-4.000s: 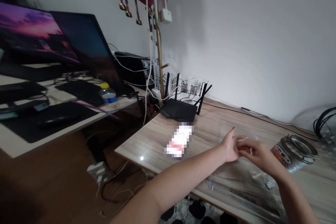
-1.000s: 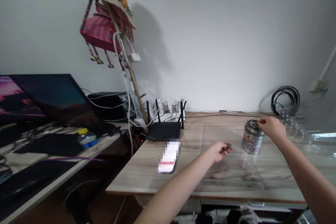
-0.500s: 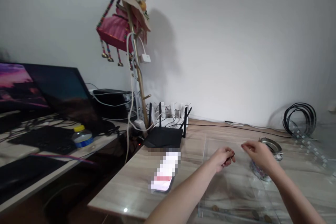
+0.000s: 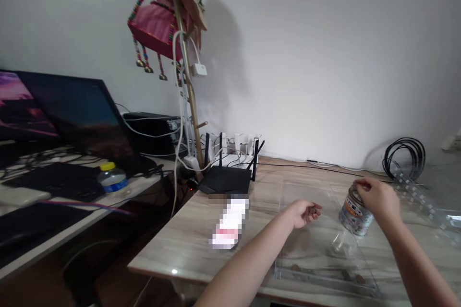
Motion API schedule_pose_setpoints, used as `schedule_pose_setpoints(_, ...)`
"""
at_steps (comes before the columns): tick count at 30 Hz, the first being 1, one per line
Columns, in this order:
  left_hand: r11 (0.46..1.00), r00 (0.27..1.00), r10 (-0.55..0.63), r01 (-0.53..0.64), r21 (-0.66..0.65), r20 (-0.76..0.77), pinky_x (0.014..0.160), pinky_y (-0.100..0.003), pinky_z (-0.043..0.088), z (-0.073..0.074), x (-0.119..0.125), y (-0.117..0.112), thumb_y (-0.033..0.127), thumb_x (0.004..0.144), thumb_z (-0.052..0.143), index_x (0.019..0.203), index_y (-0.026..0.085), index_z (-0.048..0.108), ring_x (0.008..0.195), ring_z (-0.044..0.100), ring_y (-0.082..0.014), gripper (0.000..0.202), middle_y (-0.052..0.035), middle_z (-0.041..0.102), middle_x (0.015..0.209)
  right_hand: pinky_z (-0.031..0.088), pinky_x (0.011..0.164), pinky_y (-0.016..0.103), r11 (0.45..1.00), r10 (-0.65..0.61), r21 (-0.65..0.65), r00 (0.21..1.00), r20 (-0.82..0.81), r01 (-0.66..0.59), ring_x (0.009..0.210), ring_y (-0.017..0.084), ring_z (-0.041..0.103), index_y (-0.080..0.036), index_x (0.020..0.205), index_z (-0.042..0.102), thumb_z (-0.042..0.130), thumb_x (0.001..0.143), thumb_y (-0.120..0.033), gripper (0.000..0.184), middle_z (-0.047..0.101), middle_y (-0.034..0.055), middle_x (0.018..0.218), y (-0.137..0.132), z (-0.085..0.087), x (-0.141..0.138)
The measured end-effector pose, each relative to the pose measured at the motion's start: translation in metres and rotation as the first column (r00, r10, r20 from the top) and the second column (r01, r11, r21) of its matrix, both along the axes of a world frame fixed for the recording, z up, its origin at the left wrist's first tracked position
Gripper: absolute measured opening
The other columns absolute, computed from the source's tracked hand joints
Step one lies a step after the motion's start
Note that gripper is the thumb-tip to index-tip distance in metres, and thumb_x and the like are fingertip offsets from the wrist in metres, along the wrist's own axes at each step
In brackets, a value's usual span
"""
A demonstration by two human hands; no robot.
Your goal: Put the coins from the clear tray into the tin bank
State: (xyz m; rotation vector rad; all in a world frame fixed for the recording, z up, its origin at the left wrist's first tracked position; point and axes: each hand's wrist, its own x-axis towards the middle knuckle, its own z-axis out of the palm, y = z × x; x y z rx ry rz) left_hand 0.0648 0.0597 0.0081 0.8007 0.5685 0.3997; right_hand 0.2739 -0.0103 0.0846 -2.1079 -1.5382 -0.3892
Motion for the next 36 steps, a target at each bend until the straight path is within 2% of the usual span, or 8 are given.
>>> schedule_pose_setpoints(8,0.989,0.991,0.104,-0.112,0.098,0.079,0.058,-0.019,0.045,-0.01,0.001,0.004,0.004,0.07,0.048,0.098,0.006,0.044,0.07,0.062,-0.0166,0.028,-0.0136,0.062,0.076,0.039,0.057,0.03,0.99,-0.127,-0.042,0.986,0.106,0.132,0.078,0.023,0.055,-0.026,0.087,0.063,0.042,0.067,-0.034,0.03,0.063,0.0068,0.085,-0.002,0.012,0.02)
schedule_pose_setpoints(11,0.984,0.992,0.074,-0.09,0.156,0.105,0.057,-0.019,0.046,-0.006,0.0,-0.001,0.008,0.069,0.054,0.109,0.009,0.037,0.071,0.062,-0.0181,0.043,-0.0129,0.063,0.077,0.04,0.07,0.033,0.993,0.093,0.071,0.994,0.066,-0.097,0.087,0.022,0.052,-0.023,0.096,0.059,0.035,0.074,-0.037,0.035,0.06,0.0065,0.095,-0.007,0.002,-0.024)
schedule_pose_setpoints(15,0.972,0.986,-0.017,-0.023,0.233,0.167,0.055,-0.018,0.046,-0.001,-0.003,-0.005,0.012,0.069,0.056,0.116,0.015,0.037,0.072,0.062,-0.0168,0.051,-0.0113,0.061,0.088,0.044,0.062,0.032,0.842,0.469,-0.177,0.854,-0.227,-0.509,0.066,0.019,0.057,-0.028,0.071,0.062,0.039,0.073,-0.039,0.026,0.064,0.0006,0.07,-0.005,-0.016,-0.071)
schedule_pose_setpoints(20,0.962,0.967,-0.153,0.098,0.256,0.206,0.059,-0.016,0.045,0.005,-0.006,-0.01,0.014,0.068,0.058,0.11,0.015,0.046,0.078,0.061,-0.0165,0.043,-0.0118,0.055,0.105,0.045,0.064,0.031,0.75,0.543,-0.152,0.73,-0.414,-0.644,0.068,0.019,0.058,-0.029,0.073,0.064,0.046,0.069,-0.034,0.019,0.065,-0.0007,0.072,-0.006,-0.023,-0.075)
schedule_pose_setpoints(24,0.964,0.965,-0.207,0.173,0.2,0.164,0.061,-0.018,0.045,0.007,-0.006,-0.01,0.011,0.07,0.055,0.107,0.011,0.046,0.082,0.06,-0.019,0.039,-0.0153,0.059,0.095,0.044,0.062,0.03,0.868,0.435,-0.119,0.853,-0.288,-0.482,0.067,0.019,0.057,-0.027,0.074,0.065,0.047,0.067,-0.036,0.021,0.065,0.0012,0.072,-0.014,-0.009,-0.051)
schedule_pose_setpoints(27,0.988,0.981,-0.12,0.104,0.111,0.155,0.064,-0.021,0.045,0.001,-0.003,-0.005,0.012,0.073,0.049,0.106,0.008,0.044,0.082,0.06,-0.0197,0.033,-0.0172,0.061,0.088,0.042,0.06,0.032,0.995,0.102,0.017,0.981,-0.163,-0.1,0.072,0.022,0.056,-0.025,0.082,0.063,0.042,0.067,-0.039,0.029,0.064,0.0044,0.078,-0.013,0.01,-0.015)
schedule_pose_setpoints(30,1.0,0.99,-0.024,0.022,0.011,0.14,0.064,-0.024,0.045,-0.004,-0.001,0.002,0.021,0.077,0.042,0.099,0.007,0.046,0.08,0.06,-0.0205,0.026,-0.0179,0.06,0.088,0.038,0.051,0.03,0.984,-0.167,-0.065,0.985,-0.049,0.163,0.071,0.024,0.056,-0.026,0.075,0.065,0.045,0.062,-0.037,0.027,0.064,0.0056,0.077,-0.005,0.023,0.018)
schedule_pose_setpoints(36,0.997,0.981,0.006,0.01,-0.082,0.193,0.069,-0.032,0.044,0.002,-0.002,0.003,0.042,0.078,0.034,0.093,0.008,0.049,0.081,0.059,-0.0233,0.04,-0.0187,0.059,0.089,0.035,0.049,0.027,0.967,-0.18,-0.18,0.983,0.034,0.183,0.068,0.022,0.056,-0.028,0.072,0.066,0.047,0.06,-0.033,0.024,0.064,0.0059,0.077,0.008,0.017,0.033)
